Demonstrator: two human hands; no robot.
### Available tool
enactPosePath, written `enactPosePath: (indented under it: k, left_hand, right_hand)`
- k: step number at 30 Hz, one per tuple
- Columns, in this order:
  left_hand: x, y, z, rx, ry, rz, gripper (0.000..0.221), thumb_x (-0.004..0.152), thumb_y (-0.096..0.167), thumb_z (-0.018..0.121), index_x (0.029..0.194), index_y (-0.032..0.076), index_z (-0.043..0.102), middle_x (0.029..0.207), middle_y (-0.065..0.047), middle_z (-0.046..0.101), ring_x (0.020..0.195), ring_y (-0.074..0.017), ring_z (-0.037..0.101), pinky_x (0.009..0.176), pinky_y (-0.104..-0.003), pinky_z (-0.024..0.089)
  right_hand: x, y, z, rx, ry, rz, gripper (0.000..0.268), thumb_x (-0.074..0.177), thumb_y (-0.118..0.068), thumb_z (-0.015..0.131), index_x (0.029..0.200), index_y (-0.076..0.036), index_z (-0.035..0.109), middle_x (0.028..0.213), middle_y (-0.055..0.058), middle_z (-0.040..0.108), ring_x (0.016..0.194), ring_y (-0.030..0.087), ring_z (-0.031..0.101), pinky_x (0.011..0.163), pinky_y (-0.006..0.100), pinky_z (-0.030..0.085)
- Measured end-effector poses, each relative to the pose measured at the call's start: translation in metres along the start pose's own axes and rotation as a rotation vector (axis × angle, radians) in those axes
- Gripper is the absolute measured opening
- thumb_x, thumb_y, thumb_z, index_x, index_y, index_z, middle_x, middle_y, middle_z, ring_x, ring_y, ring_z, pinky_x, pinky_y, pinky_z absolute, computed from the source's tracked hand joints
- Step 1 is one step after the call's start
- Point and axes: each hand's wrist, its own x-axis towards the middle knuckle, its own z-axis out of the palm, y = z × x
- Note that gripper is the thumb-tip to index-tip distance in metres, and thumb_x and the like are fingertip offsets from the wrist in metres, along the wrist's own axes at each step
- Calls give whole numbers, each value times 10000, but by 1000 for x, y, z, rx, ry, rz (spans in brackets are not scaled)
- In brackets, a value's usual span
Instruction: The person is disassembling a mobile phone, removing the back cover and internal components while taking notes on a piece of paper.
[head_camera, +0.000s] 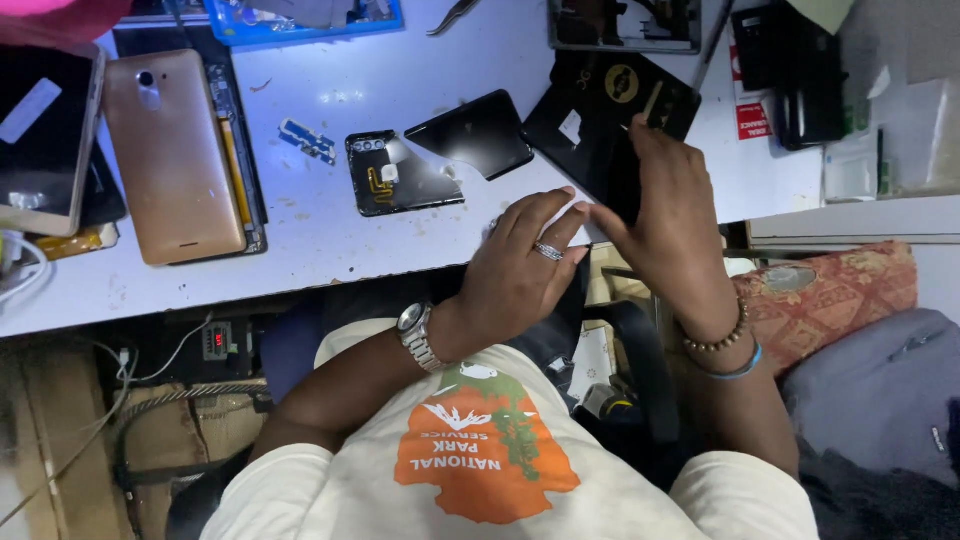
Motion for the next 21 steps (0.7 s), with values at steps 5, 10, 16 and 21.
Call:
enactPosePath:
  k: [5,10,16,21]
  left_hand:
    - [-6,2,-11,-255,53,16,340,1117,144,637,1401,-40,611,1436,-217,568,1313,-405,617,1147,-556,525]
    - [-18,3,-24,-303,79,-10,344,1134,157,607,1435,-9,598,1444,-177,569,1337,-378,630,1156,-531,541]
    - [-16,8,-49,-345,121,-74,289,1126,154,594,1372,8,632,1388,-165,607,1308,-363,646,1118,-502,550]
    - [-8,1,-46,-211,175,-61,309,1158,180,540,1394,-6,616,1415,-197,583,1330,-395,631,1152,-548,557]
  right_hand:
    - [10,5,-1,-13,-17,124,772,1021,-444,799,1565,33,530,1351,263,541,1211,443,504,1002,546,430]
    - [20,-9,-7,102,45,185,773,882,-281,875,1486,42,517,1251,196,585,1163,379,524,987,489,435]
    - [7,-26,-22,681,69,305,668,963,-319,736,1490,-32,444,1337,138,570,1210,238,562,1071,360,478]
    - [2,-28,-15,1058,9,447,668,949,-449,669,1473,-73,493,1316,75,574,1233,155,564,998,274,525]
